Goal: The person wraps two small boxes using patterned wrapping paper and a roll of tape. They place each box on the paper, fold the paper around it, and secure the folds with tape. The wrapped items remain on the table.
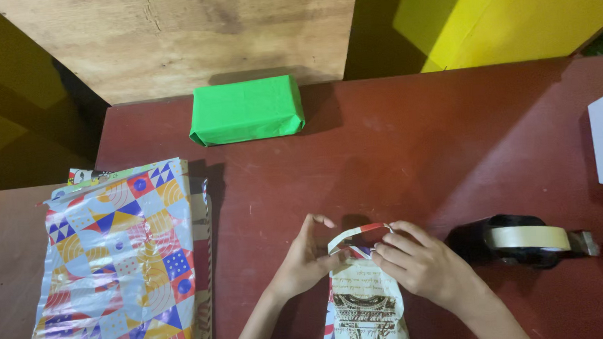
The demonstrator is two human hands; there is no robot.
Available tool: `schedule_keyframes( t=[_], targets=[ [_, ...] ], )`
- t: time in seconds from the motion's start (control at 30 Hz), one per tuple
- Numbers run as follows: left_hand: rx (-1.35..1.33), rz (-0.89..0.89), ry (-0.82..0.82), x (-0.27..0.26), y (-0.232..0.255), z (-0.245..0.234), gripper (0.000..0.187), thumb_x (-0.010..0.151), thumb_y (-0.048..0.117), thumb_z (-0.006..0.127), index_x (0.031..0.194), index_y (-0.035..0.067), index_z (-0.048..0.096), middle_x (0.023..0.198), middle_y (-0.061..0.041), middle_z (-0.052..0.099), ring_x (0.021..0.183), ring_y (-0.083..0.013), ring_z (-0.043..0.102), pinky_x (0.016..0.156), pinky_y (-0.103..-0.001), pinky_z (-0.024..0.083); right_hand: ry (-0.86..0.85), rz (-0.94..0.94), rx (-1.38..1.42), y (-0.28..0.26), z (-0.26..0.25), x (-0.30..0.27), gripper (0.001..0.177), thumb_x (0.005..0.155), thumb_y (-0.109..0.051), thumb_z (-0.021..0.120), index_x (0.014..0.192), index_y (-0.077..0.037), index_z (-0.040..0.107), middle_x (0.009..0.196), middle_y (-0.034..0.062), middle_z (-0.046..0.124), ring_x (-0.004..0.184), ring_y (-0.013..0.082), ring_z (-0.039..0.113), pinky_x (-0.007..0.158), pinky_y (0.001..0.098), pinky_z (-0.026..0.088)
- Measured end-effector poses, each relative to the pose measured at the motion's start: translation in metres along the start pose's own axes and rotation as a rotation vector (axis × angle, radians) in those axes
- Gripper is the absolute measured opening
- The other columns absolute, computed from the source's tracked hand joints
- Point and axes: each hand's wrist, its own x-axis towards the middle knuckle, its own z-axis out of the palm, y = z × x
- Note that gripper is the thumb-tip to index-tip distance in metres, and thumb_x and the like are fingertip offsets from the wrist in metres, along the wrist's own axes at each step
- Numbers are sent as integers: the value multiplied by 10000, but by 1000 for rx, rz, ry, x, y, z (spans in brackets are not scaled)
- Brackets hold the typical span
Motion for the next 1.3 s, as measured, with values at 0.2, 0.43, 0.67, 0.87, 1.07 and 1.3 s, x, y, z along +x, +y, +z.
schedule_keyframes(
  t=[0.2, 0.43, 0.67, 0.87, 1.07, 1.3],
  targets=[
    [116, 71, 89, -3, 8, -3, 515, 878, -67, 731, 1230, 70, 380, 960, -175, 701, 862, -169, 698, 663, -273, 587, 4, 1, -157, -9, -36, 18, 504, 750, -135, 637, 1241, -50, 709, 1254, 49, 690, 1178, 215, 600, 1089, 478, 399],
    [189, 246, 142, -23, 31, 20, 482, 885, -65, 722, 1191, 85, 381, 1081, -148, 721, 1043, -181, 708, 861, -338, 605, 437, 144, 47, -39, -55, -8, 346, 977, -173, 566, 1310, -127, 647, 1303, 27, 689, 1274, 174, 603, 1189, 425, 378],
    [214, 416, 283, -58, 47, 35, 481, 880, -90, 716, 1170, 88, 376, 1108, -161, 667, 1130, -228, 685, 996, -406, 590, 828, 573, 1135, -59, -58, -4, 441, 965, -334, 700, 1326, -94, 621, 1445, 95, 639, 1450, 270, 555, 1263, 468, 433],
    [257, 630, 313, -79, 60, 38, 451, 939, -56, 711, 1166, 92, 351, 1164, -167, 701, 1123, -224, 716, 980, -378, 577, 488, 643, 1599, -72, -70, 20, 612, 772, -210, 856, 1318, -19, 655, 1346, 189, 669, 1259, 262, 632, 1076, 415, 474],
    [247, 463, 340, -66, 70, 30, 475, 895, -83, 717, 1174, 75, 366, 1115, -171, 676, 1091, -226, 725, 987, -363, 572, 375, 866, 1443, -53, -61, 49, 264, 801, -101, 806, 1045, -8, 773, 901, 72, 783, 811, 137, 703, 695, 300, 548],
    [82, 136, 254, -37, 49, 15, 574, 857, -113, 642, 1277, 120, 327, 1040, -120, 695, 962, -171, 700, 840, -305, 591, 362, 1027, 1518, -44, -12, 50, 122, 808, -27, 771, 929, -19, 753, 788, 12, 739, 755, 99, 651, 677, 262, 512]
  ],
)
